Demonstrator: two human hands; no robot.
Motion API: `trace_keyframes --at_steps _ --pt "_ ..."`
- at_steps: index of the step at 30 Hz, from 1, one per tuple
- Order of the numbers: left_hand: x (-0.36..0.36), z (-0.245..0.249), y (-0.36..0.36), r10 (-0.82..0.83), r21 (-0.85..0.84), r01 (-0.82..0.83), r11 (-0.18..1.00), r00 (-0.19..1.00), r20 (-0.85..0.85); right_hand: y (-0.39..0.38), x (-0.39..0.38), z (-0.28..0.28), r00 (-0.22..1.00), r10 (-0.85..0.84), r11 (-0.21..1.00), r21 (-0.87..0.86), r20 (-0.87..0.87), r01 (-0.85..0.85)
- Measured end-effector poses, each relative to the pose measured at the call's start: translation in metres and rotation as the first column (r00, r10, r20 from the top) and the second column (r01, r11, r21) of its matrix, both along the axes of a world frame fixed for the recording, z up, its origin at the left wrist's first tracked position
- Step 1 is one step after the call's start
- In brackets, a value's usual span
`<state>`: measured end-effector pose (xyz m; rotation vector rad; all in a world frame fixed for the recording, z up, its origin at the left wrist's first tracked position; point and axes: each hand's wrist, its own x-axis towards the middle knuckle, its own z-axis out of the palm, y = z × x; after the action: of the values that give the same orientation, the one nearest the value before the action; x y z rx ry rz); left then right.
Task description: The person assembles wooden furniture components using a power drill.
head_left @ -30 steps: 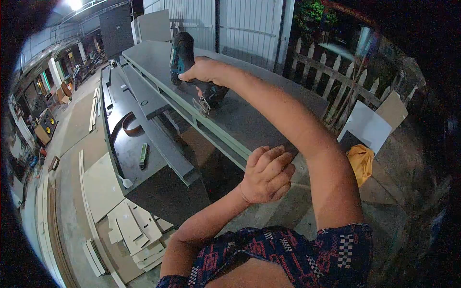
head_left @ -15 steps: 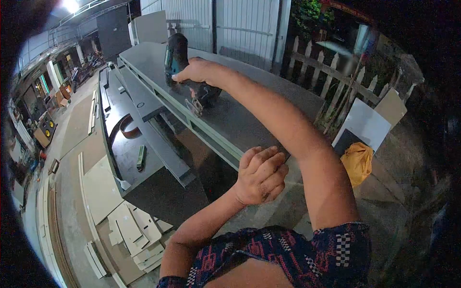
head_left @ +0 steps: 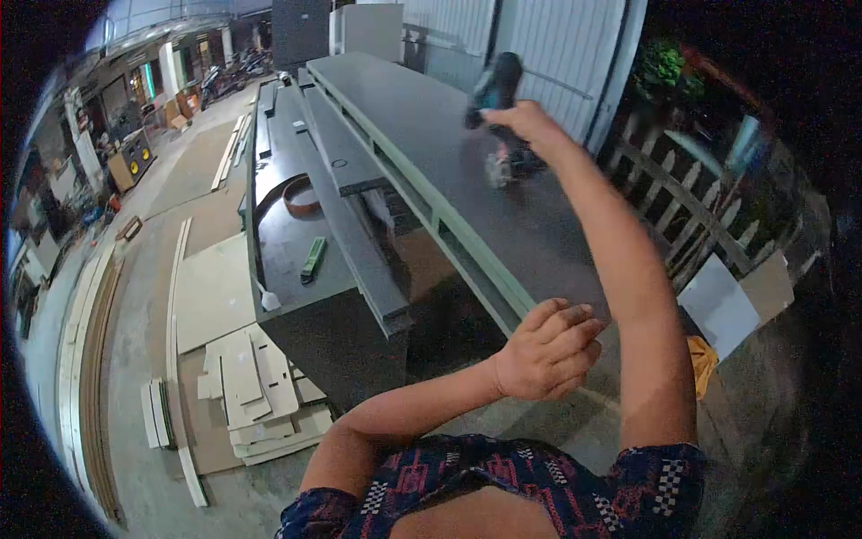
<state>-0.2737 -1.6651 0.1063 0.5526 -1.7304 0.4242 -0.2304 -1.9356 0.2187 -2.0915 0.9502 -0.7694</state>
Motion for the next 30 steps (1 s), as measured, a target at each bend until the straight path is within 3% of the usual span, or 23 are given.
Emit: trace_keyframes --at_steps 2,5,6,7,8,14,21,25,30 --pt "-0.002 0.0 0.001 -0.019 0.019 0.018 1.0 1.0 0.016 0.025 -0.02 0.02 0.993 -0.043 0.985 0.168 0.112 0.024" --pt "-0.007 -0.004 0.0 -0.035 0.005 0.035 0.999 0.999 -0.011 -0.019 -0.039 0.012 0.973 -0.196 0.976 0.117 0.119 0.182" --pt "-0.006 -0.003 0.0 -0.075 0.017 0.075 0.997 0.997 0.001 -0.039 -0.049 0.006 0.976 -0.098 0.986 0.152 0.195 0.068" --pt "-0.008 -0.004 0.001 -0.06 0.006 0.06 0.998 0.998 0.002 -0.043 -0.055 0.008 0.977 -0.154 0.976 0.176 0.15 0.127" --pt "-0.012 -0.005 0.001 -0.044 -0.005 0.044 0.999 0.999 0.003 -0.023 -0.058 0.014 0.965 -0.143 0.955 0.286 0.218 0.077" --pt "-0.019 -0.001 0.001 -0.053 -0.037 0.051 0.998 0.998 -0.03 -0.009 -0.061 0.027 0.971 -0.201 0.967 0.187 0.13 0.175" --pt "-0.025 -0.001 0.001 -0.052 -0.017 0.051 0.999 0.998 -0.033 -0.023 -0.068 0.023 0.977 -0.114 0.958 0.281 0.179 0.061" --pt "-0.028 -0.004 0.0 -0.041 -0.014 0.041 0.999 0.999 -0.03 -0.03 -0.072 0.022 0.983 -0.15 0.95 0.291 0.104 0.114" --pt "-0.025 -0.002 0.007 -0.081 0.052 0.079 0.996 0.996 0.024 -0.039 -0.074 0.016 0.976 -0.151 0.934 0.346 0.156 0.089"
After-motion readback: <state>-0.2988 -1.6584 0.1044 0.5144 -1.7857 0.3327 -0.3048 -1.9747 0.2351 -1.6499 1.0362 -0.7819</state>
